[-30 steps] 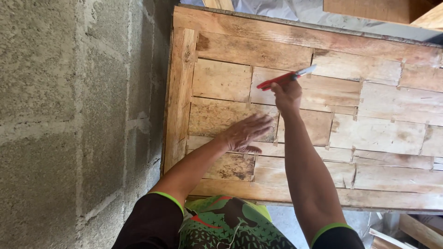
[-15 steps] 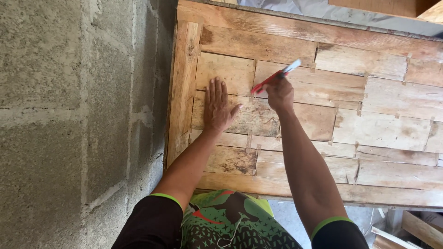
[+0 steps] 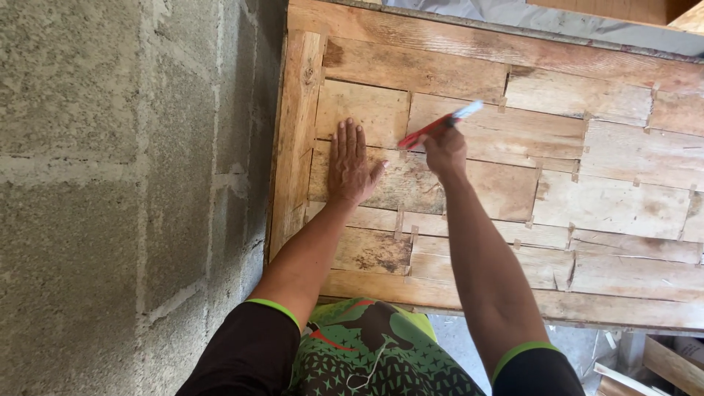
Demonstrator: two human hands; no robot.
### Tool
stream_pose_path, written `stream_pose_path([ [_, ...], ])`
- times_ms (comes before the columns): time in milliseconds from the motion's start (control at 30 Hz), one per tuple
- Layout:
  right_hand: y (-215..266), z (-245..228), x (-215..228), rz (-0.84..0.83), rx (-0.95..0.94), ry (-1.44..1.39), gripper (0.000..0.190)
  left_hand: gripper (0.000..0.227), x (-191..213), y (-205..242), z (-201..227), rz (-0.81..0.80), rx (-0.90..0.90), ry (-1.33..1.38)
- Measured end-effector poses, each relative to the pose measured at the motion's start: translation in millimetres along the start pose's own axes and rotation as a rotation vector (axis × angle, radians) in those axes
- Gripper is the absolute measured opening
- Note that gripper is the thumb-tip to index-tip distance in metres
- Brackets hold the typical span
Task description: Scraping and trimming the surface of a wooden mosaic panel using a utility knife.
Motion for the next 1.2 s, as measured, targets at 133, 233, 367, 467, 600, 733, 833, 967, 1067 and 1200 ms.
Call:
stream_pose_path([
  [133,16.6,-38.1,19.4,-0.032,-0.030,0.205,0.024,0.102,2.5,1.1,4.0,-0.009,0.000,0.004],
  [233,20.9,-26.9,16.0,-0.066,-0.126,0.086,0.021,0.104,-6.9,1.7,-0.7,-0.049,0.015,-0.013],
  [367,23.3,-29.6,18.2,-0.092,-0.043,0.203,0.022,0.102,-9.7,0.1,0.5,-0.067,0.004,-0.049],
  [467,26.1,-23.6,16.2,-0.078,-0.035,0.110,0.023,0.102,-8.4,2.2,0.3,-0.091,0.009,-0.067],
  [600,24.3,-20.8,18.4,-0.084,-0.049,0.183,0.024,0.101,-3.4,1.5,0.9,-0.078,0.020,-0.043],
  [733,26.6,-33.6,28.0,-0.004,-0.001,-0.080,0.022,0.100,-0.2,0.9,2.8,-0.026,0.012,-0.022],
  [833,31.2,-42.1,17.4,-0.135,0.037,0.216,0.024,0.100,-1.8,1.9,1.4,-0.067,0.027,-0.007],
  [967,26.2,-60.0,26.0,0.034,0.018,0.029,0.022,0.100,3.3,1.2,2.6,-0.053,0.023,-0.018],
  [1067,21.5,-42.4,16.3,0.068,0.002,0.018,0.022,0.100,1.2,2.1,3.4,-0.055,0.023,-0.014],
  [1200,15.5,-48.0,7.9,-0.009,0.122,0.121,0.019,0.100,1.7,4.2,3.2,-0.079,0.024,-0.042],
])
Point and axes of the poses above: each hand's wrist, its own y-axis away from the middle knuckle, its own x-axis out of the back of the hand, z = x × y, the point moved 9 cm from there along -y, towards the middle knuckle, and after that the axes turned 11 degrees about z, right-handed, at the moved point
